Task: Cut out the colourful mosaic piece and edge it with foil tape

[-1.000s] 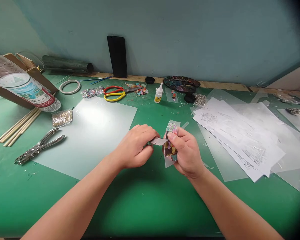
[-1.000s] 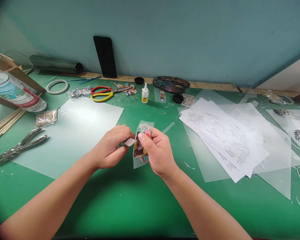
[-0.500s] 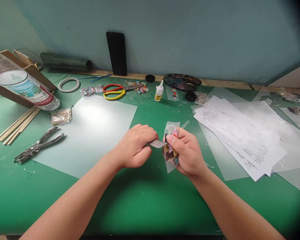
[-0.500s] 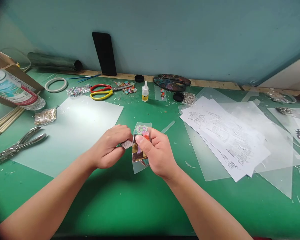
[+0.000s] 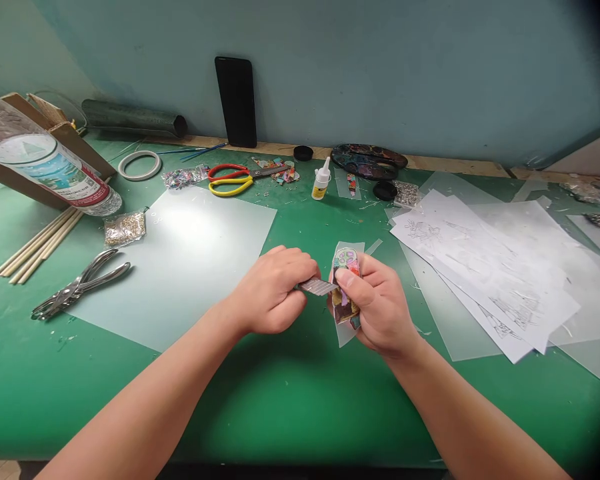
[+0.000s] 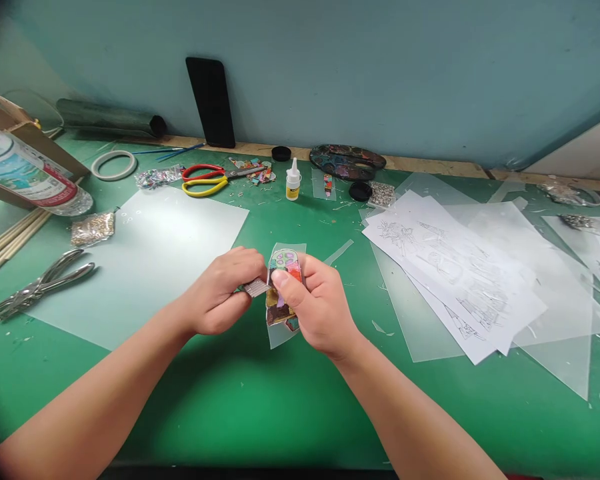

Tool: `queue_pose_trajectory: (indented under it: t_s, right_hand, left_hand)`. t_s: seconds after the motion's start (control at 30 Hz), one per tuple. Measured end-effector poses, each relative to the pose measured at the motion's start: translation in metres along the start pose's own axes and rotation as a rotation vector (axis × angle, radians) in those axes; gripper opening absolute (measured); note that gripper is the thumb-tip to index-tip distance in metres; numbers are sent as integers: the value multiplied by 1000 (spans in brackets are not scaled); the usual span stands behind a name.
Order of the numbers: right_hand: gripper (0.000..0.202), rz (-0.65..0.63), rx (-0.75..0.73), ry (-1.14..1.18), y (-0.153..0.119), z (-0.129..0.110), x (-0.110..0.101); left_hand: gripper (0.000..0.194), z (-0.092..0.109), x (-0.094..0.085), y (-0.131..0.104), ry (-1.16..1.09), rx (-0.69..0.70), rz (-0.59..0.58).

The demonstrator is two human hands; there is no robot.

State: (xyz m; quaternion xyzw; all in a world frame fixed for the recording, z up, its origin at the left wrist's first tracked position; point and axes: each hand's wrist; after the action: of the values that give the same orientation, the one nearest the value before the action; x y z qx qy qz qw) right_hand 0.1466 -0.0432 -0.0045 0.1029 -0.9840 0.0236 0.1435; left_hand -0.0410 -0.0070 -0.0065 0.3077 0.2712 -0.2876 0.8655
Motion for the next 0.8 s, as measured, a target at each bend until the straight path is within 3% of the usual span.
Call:
queue_pose_trajectory:
  t_s: [0.4,0.8]
  right_hand:
    - [28,119,-24,1,-3,0,6]
    - [30,184,25,15,-7,-2,13]
  left_hand:
    - [12,0,10,0,95,-31,110]
    - [8,3,14,1,135,-81,115]
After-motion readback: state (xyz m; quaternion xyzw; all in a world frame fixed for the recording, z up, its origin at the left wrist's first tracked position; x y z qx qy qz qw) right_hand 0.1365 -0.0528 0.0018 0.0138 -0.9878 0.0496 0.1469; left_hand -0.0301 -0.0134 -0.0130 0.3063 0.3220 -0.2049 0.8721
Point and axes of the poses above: each hand's wrist, its own y-axis towards the middle knuckle, its own x-axis out of the palm, z = x × y, and after that the axes turned 3 degrees about -y, right-handed
